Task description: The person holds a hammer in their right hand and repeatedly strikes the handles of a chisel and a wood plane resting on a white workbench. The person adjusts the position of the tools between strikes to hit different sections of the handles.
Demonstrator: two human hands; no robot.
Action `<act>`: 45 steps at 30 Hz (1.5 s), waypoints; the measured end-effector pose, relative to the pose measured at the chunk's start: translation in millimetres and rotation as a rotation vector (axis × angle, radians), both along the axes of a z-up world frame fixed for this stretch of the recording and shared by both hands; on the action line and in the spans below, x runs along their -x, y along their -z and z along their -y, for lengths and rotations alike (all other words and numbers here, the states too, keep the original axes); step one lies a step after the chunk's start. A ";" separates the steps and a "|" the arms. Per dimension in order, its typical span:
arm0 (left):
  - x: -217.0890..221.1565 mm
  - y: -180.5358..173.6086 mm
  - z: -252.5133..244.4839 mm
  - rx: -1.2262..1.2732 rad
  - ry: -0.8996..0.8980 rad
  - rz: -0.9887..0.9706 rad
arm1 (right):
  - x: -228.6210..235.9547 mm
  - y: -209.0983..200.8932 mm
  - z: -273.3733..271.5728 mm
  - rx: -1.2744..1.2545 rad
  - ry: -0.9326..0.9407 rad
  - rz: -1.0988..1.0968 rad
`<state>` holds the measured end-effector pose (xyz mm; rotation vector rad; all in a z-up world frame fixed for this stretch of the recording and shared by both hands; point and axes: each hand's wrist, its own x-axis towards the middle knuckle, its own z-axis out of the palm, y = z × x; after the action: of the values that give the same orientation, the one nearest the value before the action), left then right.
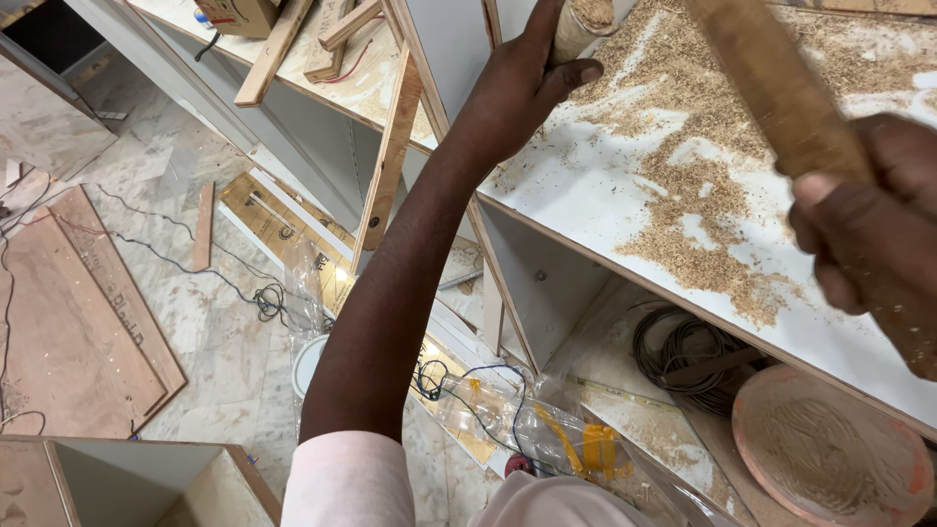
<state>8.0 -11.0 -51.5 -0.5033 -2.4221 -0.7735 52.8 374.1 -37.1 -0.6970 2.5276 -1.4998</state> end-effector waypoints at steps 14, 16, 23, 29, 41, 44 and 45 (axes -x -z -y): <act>6.5 3.3 3.6 -0.167 0.036 0.017 | -14.9 -24.6 23.8 -0.035 -0.057 0.023; 12.8 0.1 3.7 -0.367 0.106 -0.024 | -14.2 -24.3 18.1 0.048 -0.027 0.041; -3.8 -30.2 -16.7 -0.353 0.282 -0.118 | 5.2 1.7 -7.4 0.169 0.079 0.160; -23.0 -31.6 -23.7 0.030 0.165 -0.100 | -21.8 6.6 -20.9 0.166 0.072 0.076; -21.5 -20.3 -22.1 0.238 0.125 -0.130 | -63.4 -1.4 -21.9 -0.047 0.074 0.020; -12.1 -19.5 -21.8 0.378 0.040 -0.138 | -90.4 -2.0 -19.3 0.018 0.120 0.010; -10.7 -15.8 -22.9 0.430 -0.002 -0.133 | -102.9 3.5 -15.7 0.067 0.147 0.002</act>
<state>18.8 11.9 -35.7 -0.6902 -2.4617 -0.2019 155.7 389.8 -40.6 -0.5280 2.5886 -1.6367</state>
